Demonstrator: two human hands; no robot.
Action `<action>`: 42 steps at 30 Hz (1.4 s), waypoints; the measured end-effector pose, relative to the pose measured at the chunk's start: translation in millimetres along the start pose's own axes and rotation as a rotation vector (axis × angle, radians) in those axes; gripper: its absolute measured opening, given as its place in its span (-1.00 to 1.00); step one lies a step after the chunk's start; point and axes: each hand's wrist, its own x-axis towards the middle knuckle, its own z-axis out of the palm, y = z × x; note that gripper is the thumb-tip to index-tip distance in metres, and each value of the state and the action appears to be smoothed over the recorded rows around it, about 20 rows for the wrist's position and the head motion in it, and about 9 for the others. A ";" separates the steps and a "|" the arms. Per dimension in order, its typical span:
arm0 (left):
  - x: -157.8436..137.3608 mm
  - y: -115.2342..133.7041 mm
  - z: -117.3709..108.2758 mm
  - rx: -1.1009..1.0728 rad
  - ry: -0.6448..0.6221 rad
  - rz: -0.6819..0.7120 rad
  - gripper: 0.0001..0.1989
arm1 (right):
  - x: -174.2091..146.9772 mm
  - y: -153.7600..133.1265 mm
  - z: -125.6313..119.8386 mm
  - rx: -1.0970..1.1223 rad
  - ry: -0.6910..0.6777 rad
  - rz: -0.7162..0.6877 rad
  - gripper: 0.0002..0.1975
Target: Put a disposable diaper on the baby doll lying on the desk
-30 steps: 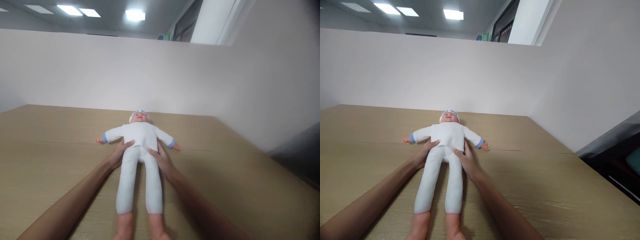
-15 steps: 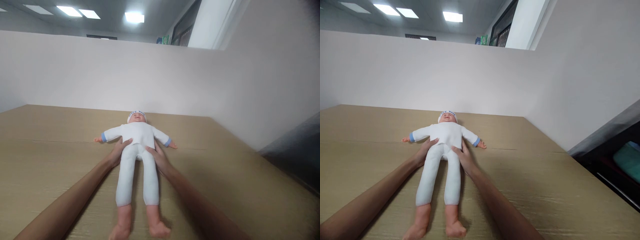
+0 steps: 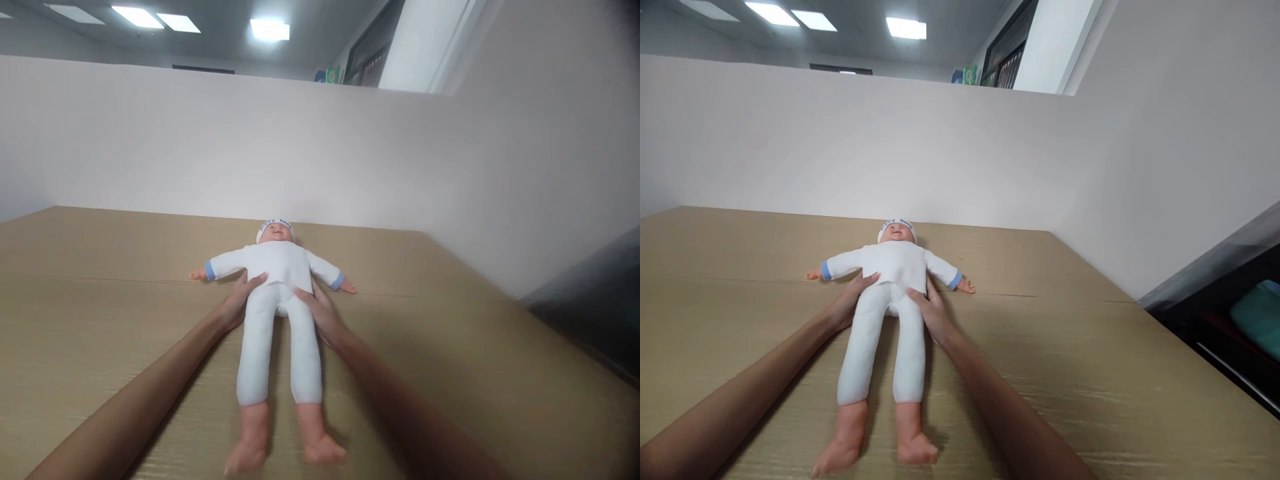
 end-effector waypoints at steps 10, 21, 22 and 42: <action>-20.1 3.5 1.6 -0.015 0.072 0.021 -0.27 | 1.0 -1.1 4.8 0.116 0.070 0.003 -0.09; -62.2 17.0 -1.8 0.221 0.001 0.031 0.04 | 3.3 2.3 4.3 0.101 0.040 -0.040 -0.11; -62.3 16.7 -1.3 0.229 -0.001 0.033 0.03 | 2.9 1.9 4.0 0.098 0.036 -0.039 -0.11; -85.5 6.7 10.9 0.288 0.146 0.135 -0.15 | -37.1 1.3 -6.3 -0.420 0.084 -0.268 -0.24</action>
